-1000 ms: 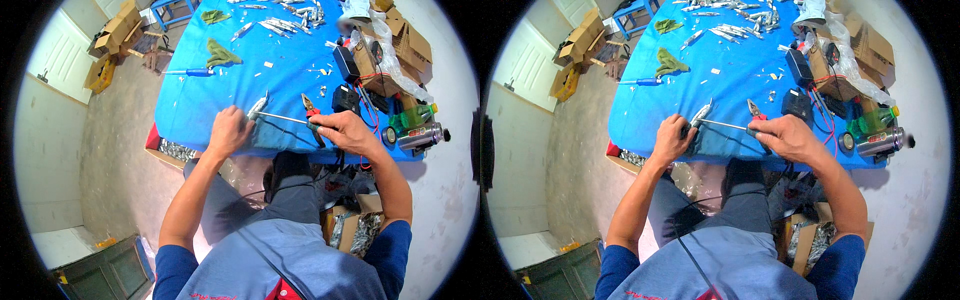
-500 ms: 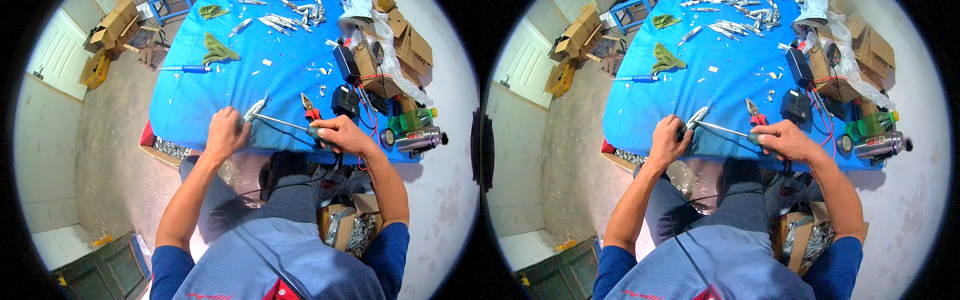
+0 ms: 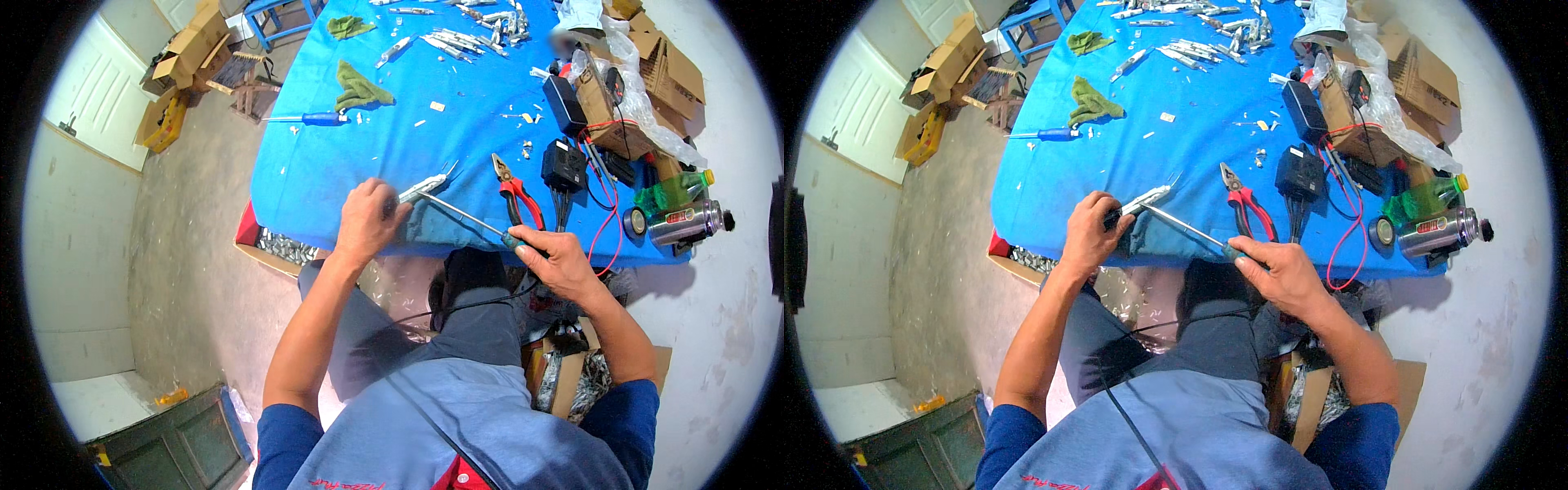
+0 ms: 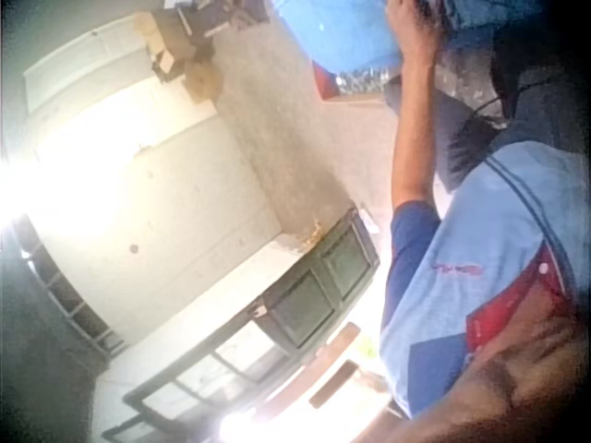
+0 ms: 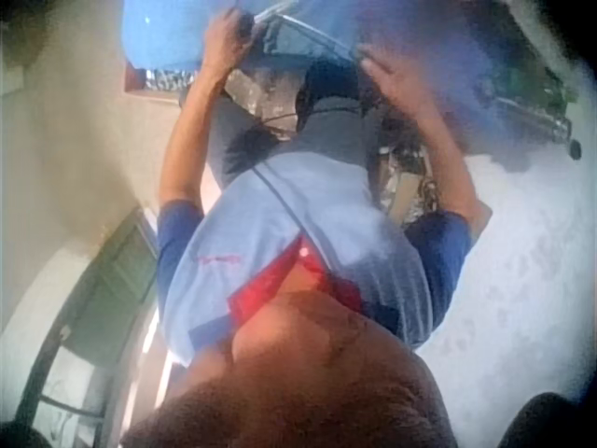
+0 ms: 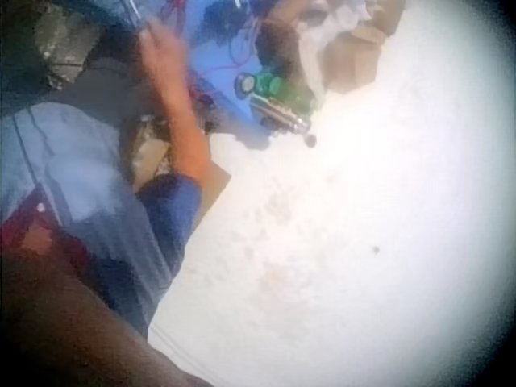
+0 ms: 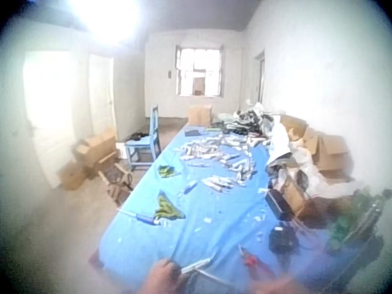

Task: The person assembles a metal component by inserting a screw with a screwdriver and tightening another part with pliers.

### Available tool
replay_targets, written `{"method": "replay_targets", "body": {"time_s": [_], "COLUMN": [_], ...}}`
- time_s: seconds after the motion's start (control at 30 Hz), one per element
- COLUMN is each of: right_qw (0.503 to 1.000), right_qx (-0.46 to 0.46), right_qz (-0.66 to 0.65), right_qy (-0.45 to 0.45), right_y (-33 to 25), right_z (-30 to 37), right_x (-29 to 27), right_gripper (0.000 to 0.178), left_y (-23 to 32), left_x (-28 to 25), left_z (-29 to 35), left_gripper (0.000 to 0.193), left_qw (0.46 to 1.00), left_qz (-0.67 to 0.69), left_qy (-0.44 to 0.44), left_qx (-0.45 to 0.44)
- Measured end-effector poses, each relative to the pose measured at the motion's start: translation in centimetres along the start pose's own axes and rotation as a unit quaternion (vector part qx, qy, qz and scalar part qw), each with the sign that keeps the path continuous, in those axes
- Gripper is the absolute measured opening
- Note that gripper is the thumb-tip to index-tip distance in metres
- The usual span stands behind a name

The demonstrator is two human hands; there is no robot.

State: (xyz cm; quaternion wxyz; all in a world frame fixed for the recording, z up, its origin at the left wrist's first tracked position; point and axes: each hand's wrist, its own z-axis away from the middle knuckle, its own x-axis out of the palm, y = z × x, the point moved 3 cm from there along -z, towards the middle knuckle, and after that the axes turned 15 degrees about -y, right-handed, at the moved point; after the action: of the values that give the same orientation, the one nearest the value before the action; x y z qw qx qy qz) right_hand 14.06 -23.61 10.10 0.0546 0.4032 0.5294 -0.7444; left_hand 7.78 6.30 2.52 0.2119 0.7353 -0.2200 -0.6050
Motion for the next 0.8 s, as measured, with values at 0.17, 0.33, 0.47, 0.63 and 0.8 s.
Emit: {"method": "replay_targets", "body": {"time_s": [0.17, 0.33, 0.47, 0.63, 0.8], "right_qw": [0.991, 0.985, 0.985, 0.989, 0.993], "right_qx": [-0.012, -0.026, -0.028, -0.038, -0.021], "right_qz": [0.137, 0.169, 0.171, 0.140, 0.078], "right_qy": [-0.005, 0.000, -0.022, -0.040, -0.083], "right_y": [-2.0, -2.4, -2.2, -1.4, -0.6], "right_z": [0.1, -0.4, -1.0, -1.9, -2.7], "right_x": [-0.5, -0.9, -1.2, -1.2, -1.8], "right_gripper": [0.027, 0.027, 0.028, 0.027, 0.028], "left_y": [-0.1, -0.2, -0.2, -0.4, -0.4], "left_x": [0.0, 0.4, 0.4, 0.6, 0.6], "left_z": [0.1, 0.2, 0.3, 0.2, 0.1], "left_gripper": [0.024, 0.024, 0.024, 0.022, 0.022], "left_qw": [1.000, 1.000, 0.999, 0.999, 0.999], "left_qz": [-0.004, -0.002, -0.002, 0.025, 0.030], "left_qy": [0.018, 0.028, 0.032, 0.033, 0.029], "left_qx": [0.012, 0.010, 0.015, 0.010, 0.004]}}
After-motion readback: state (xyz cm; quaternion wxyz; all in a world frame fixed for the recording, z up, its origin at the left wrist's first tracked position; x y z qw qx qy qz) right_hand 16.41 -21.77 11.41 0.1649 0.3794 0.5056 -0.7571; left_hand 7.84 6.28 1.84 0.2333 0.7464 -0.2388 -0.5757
